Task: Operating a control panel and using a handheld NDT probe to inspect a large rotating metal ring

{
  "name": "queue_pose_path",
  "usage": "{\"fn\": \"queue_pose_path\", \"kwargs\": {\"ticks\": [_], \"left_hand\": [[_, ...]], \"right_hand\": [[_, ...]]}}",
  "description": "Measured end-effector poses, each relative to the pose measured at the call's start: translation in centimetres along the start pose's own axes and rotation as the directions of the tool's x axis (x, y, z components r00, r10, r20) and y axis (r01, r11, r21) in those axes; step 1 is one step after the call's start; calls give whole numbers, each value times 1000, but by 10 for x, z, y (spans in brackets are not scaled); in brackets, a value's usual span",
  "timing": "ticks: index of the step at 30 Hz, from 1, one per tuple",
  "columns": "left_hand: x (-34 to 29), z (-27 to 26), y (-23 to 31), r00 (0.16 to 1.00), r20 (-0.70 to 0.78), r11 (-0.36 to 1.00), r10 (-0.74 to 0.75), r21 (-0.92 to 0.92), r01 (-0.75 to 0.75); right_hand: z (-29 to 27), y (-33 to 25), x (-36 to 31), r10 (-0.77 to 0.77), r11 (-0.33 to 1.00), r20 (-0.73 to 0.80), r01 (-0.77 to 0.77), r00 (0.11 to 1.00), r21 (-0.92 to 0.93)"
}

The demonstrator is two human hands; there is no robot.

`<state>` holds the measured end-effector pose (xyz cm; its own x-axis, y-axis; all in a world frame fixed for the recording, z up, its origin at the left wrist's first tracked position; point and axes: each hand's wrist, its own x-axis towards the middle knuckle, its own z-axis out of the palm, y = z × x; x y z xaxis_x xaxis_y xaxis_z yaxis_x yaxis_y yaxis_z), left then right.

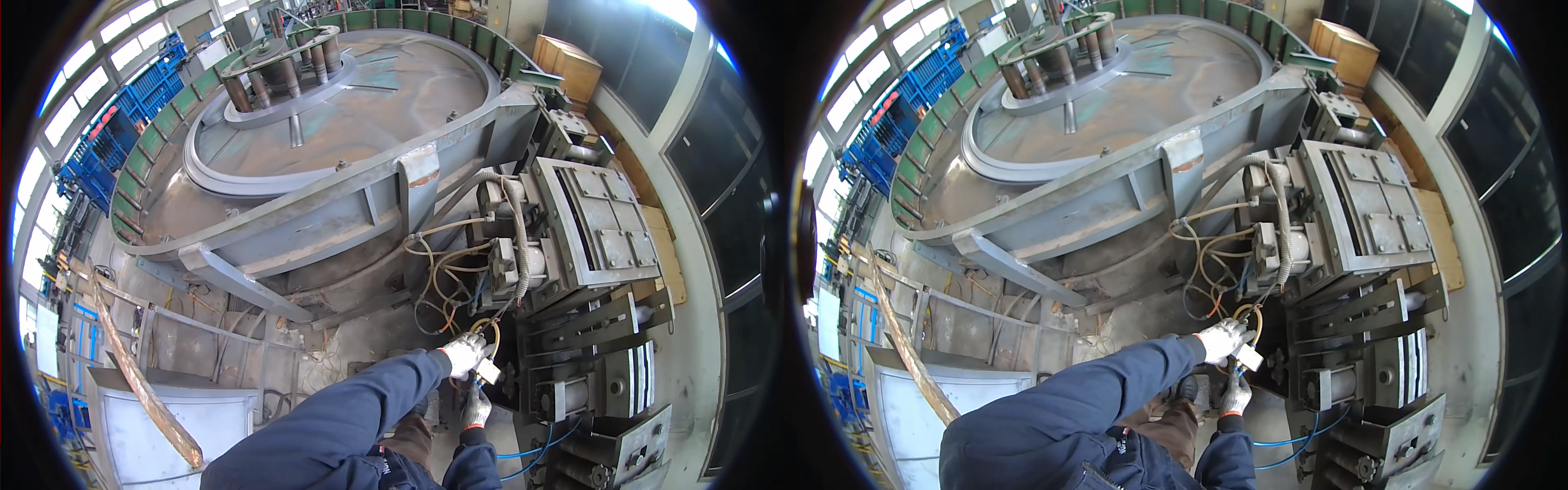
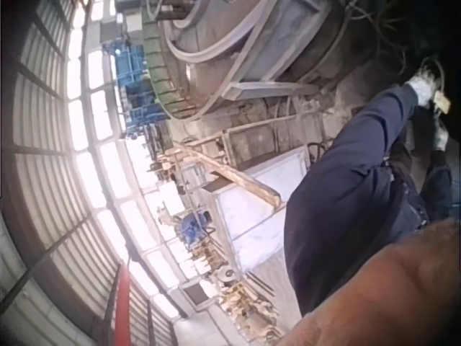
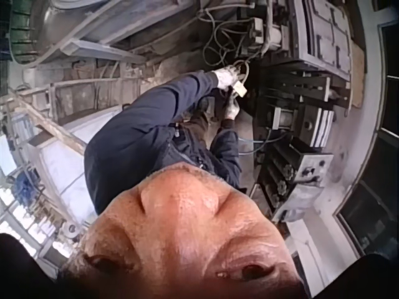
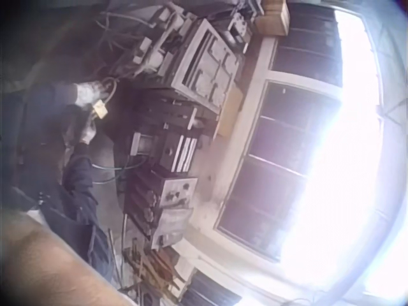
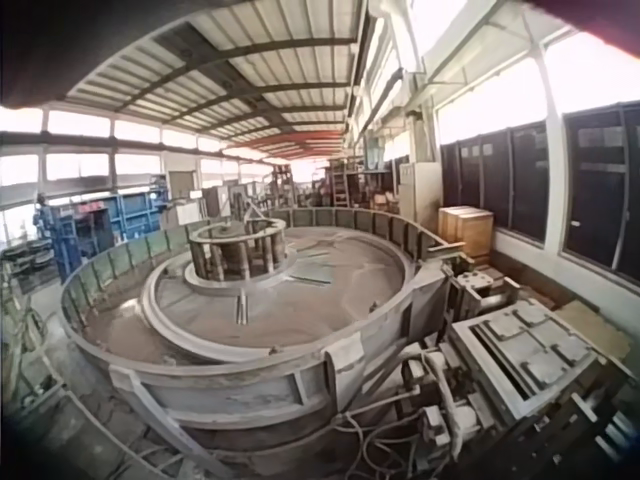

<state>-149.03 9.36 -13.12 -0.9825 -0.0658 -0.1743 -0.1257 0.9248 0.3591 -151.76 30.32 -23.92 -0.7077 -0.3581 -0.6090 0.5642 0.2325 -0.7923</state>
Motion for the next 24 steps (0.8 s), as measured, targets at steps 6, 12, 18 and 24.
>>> {"fn": "queue_pose_path", "kwargs": {"ticks": [6,12,18,24], "left_hand": [[2,14,-2,999,-30,1000,-13,6,13],[2,18,-4,998,-60,1000,-7,-13,6],[2,15,-1,996,-84,1000,3,10,-2],[8,27,-4,991,-132,999,8,54,0]], "right_hand": [[-1,0,-1,2,1000,18,-2,1000,-3],[-1,0,-1,23,1000,27,-23,999,7],[-3,3,2,9,1000,9,-9,1000,6],[-5,6,4,-13,1000,8,13,1000,-4]]}}
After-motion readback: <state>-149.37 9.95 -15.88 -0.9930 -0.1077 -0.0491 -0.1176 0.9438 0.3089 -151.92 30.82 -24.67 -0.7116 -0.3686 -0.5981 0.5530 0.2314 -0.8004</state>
